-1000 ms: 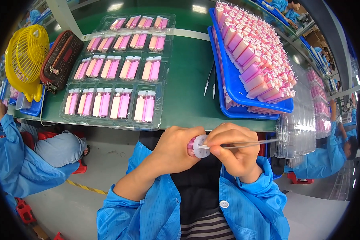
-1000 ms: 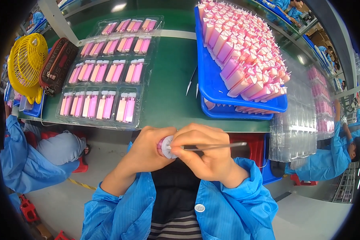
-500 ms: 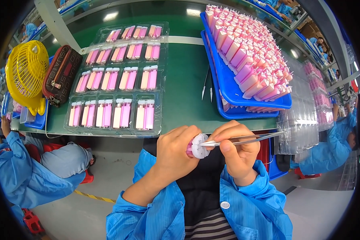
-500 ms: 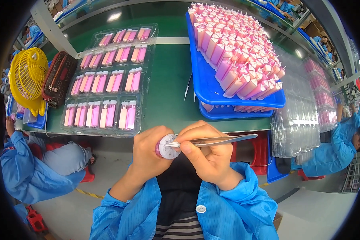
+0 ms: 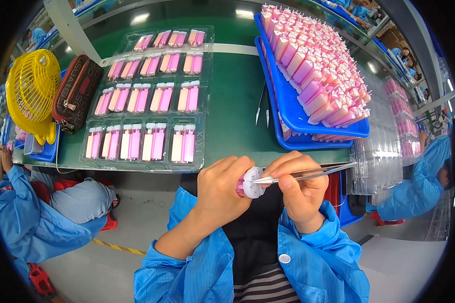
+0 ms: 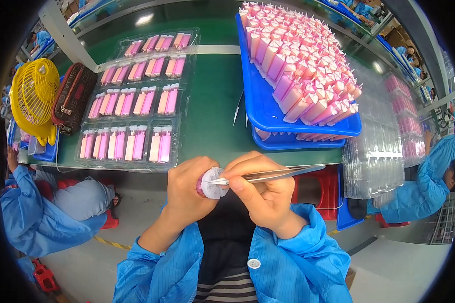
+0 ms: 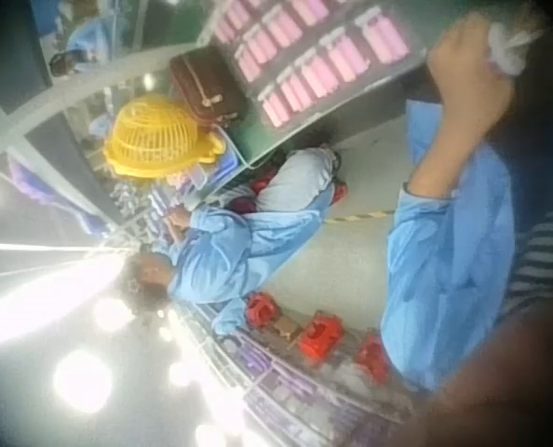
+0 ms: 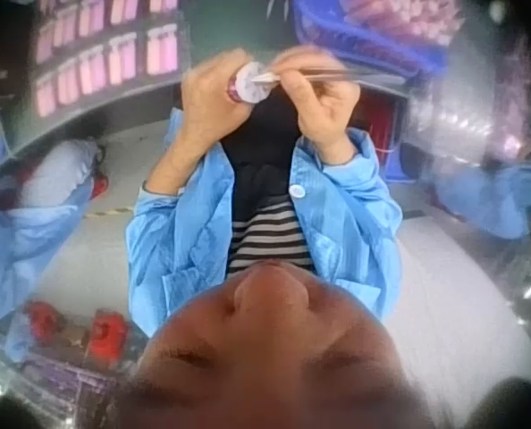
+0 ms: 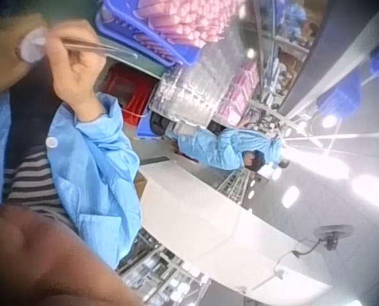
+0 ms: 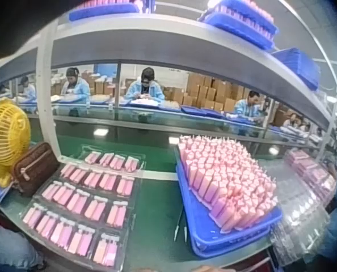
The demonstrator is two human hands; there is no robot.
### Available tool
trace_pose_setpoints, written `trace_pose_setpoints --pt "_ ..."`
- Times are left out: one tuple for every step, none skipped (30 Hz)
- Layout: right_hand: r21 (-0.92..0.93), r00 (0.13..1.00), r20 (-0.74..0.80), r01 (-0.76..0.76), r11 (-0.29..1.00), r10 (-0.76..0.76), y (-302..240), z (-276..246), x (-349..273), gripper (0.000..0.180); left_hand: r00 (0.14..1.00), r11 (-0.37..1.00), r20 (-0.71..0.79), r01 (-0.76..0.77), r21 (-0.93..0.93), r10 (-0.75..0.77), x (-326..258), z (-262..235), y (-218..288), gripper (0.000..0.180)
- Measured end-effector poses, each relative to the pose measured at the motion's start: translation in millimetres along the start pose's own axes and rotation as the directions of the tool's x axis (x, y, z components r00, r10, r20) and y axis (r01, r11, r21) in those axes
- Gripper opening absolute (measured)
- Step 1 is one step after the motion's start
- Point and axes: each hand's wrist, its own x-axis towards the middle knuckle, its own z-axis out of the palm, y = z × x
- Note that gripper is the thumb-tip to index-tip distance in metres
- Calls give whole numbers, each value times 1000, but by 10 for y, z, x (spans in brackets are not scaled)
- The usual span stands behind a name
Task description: The person assembles small components into plastic housings using tweezers.
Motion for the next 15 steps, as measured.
trace_pose_setpoints --pt "-14 1000 15 23 1000 -23 11 -17 1 9 1000 1000 4 -5 -2 5 2 -1 -1 21" --pt "-14 1000 15 23 1000 -23 8 -25 5 9 1000 1000 7 -10 -5 10 3 -2 -2 21" --pt "-28 999 22 28 999 -27 3 -31 5 8 1000 1000 7 -9 -5 9 1 0 -3 21" --pt "-43 999 30 32 999 -31 -2 -37 5 8 1000 1000 16 -4 -11 4 -1 2 -5 21" --pt "-43 999 30 32 999 -30 -5 -44 4 8 1000 1000 26 2 -18 -1 -4 3 -5 21" --pt "-68 998 46 43 997 -40 -5 -53 5 8 1000 1000 26 1 -18 -1 -5 2 -5 21" --pt "-94 997 62 54 994 -49 -3 -58 6 8 1000 999 31 5 -34 -4 -8 -2 -3 21" --pt "-94 997 61 54 994 -49 0 -60 10 8 999 999 36 8 -49 -6 -10 -5 1 21" --pt "-120 994 78 89 989 -80 8 -63 20 11 999 999 36 7 -49 -5 -7 -5 3 21" --pt "-146 989 95 123 982 -110 16 -64 24 17 999 998 36 13 -66 -11 -3 -6 8 21" --pt "-146 989 95 124 982 -111 26 -59 15 17 999 996 36 20 -83 -17 -1 -7 11 21" --pt "-133 991 71 119 984 -110 33 -47 5 17 999 996 34 19 -82 -16 4 -11 17 21" --pt "-120 993 47 114 986 -109 36 -40 1 18 999 996 39 21 -83 -18 7 -16 21 21" --pt "-120 993 49 115 986 -110 32 -40 4 18 999 996 43 24 -84 -20 8 -18 23 21" --pt "-108 994 42 102 989 -98 18 -46 0 12 999 996 44 22 -85 -18 7 -16 28 21"
